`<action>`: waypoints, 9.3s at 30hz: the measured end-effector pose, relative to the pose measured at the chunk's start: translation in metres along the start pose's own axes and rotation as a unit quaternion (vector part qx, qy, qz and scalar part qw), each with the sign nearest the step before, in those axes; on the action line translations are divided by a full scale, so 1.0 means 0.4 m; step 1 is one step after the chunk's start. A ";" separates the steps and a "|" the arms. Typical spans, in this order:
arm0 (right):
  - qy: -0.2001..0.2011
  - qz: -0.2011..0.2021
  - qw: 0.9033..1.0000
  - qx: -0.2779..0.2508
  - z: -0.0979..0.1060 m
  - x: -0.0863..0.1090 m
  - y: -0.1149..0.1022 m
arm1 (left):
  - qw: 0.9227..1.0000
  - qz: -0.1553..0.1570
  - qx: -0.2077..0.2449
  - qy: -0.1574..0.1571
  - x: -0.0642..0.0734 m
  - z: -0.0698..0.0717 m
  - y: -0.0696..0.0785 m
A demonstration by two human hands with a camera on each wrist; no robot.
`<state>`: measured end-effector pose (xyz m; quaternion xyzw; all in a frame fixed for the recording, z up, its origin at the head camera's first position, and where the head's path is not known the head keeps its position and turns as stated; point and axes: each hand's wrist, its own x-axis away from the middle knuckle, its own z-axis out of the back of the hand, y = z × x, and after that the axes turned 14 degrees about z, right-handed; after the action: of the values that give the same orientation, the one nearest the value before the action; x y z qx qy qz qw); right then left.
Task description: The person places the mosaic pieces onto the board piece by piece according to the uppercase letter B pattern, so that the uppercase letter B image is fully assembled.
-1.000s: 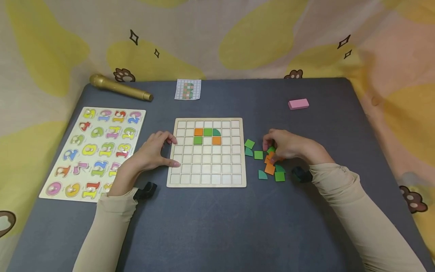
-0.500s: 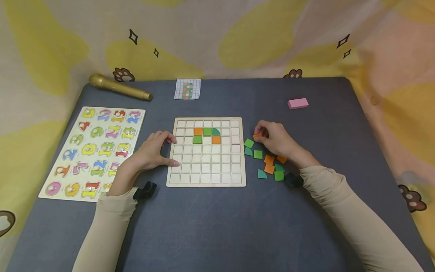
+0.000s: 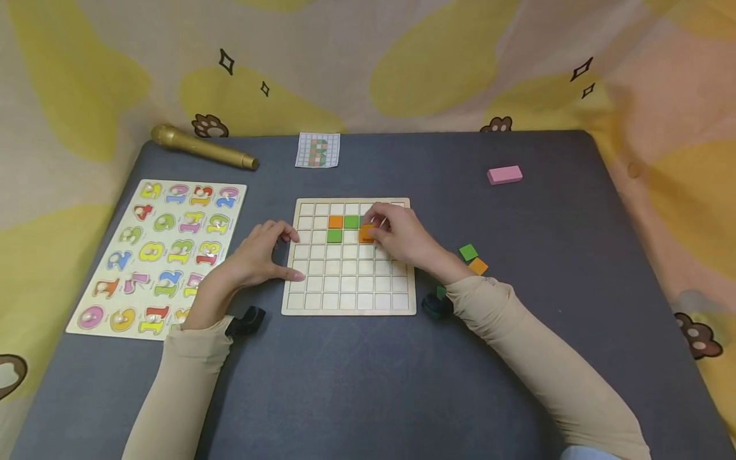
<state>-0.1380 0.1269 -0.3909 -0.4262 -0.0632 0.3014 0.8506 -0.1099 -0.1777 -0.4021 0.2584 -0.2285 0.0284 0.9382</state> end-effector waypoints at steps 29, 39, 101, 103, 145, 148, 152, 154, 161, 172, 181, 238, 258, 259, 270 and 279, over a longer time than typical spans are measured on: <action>-0.030 0.012 0.998 0.061 -0.127 -0.051 -0.043 | 1.000 -0.004 -0.008 0.001 -0.002 0.001 -0.001; -0.049 0.021 0.997 0.053 -0.071 -0.020 -0.027 | 1.000 -0.001 -0.003 0.002 -0.001 0.000 -0.001; 0.012 0.052 0.999 0.006 -0.081 0.012 0.004 | 1.000 -0.001 -0.002 0.006 0.000 -0.003 0.001; 0.006 0.046 0.999 0.015 -0.090 0.010 0.006 | 1.000 -0.001 -0.001 0.006 0.000 -0.004 0.002; -0.052 -0.032 0.996 0.066 0.119 0.174 0.108 | 1.000 0.004 0.001 0.007 0.004 0.002 -0.003; -0.054 -0.025 0.996 0.066 0.109 0.169 0.107 | 1.000 0.002 0.001 0.008 0.004 0.002 -0.003; -0.054 -0.023 0.996 0.064 0.105 0.165 0.098 | 1.000 0.003 0.002 0.007 0.003 0.001 -0.003; -0.041 -0.022 0.997 0.061 0.104 0.162 0.091 | 1.000 0.004 0.003 0.006 0.003 0.001 -0.003; 0.046 -0.015 0.999 0.026 0.074 0.136 0.067 | 1.000 0.003 -0.002 0.003 0.000 0.001 -0.004; 0.060 -0.018 0.998 -0.015 -0.012 0.081 0.035 | 1.000 0.000 -0.007 0.002 -0.001 -0.001 0.002; 0.032 -0.061 0.998 -0.010 -0.050 0.047 0.021 | 1.000 -0.001 -0.005 0.002 -0.002 -0.002 -0.001; -0.091 -0.061 0.992 0.065 0.169 0.189 0.103 | 1.000 -0.002 -0.005 0.001 -0.001 0.000 -0.001; 0.018 -0.008 0.999 -0.035 -0.059 0.064 -0.019 | 1.000 0.000 -0.005 -0.001 -0.003 0.001 0.000; 0.017 -0.007 0.999 -0.039 -0.070 0.057 -0.024 | 1.000 0.001 -0.004 -0.001 -0.003 0.001 0.000; 0.002 -0.005 1.000 -0.017 -0.145 0.015 -0.055 | 1.000 -0.005 -0.006 0.001 -0.003 0.000 0.000; 0.005 0.005 1.000 0.011 -0.137 0.029 -0.054 | 1.000 -0.002 -0.008 -0.001 -0.003 0.000 -0.001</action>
<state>-0.0987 0.0861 -0.4104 -0.4188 -0.0532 0.3042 0.8540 -0.1109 -0.1779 -0.4028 0.2509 -0.2294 0.0240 0.9401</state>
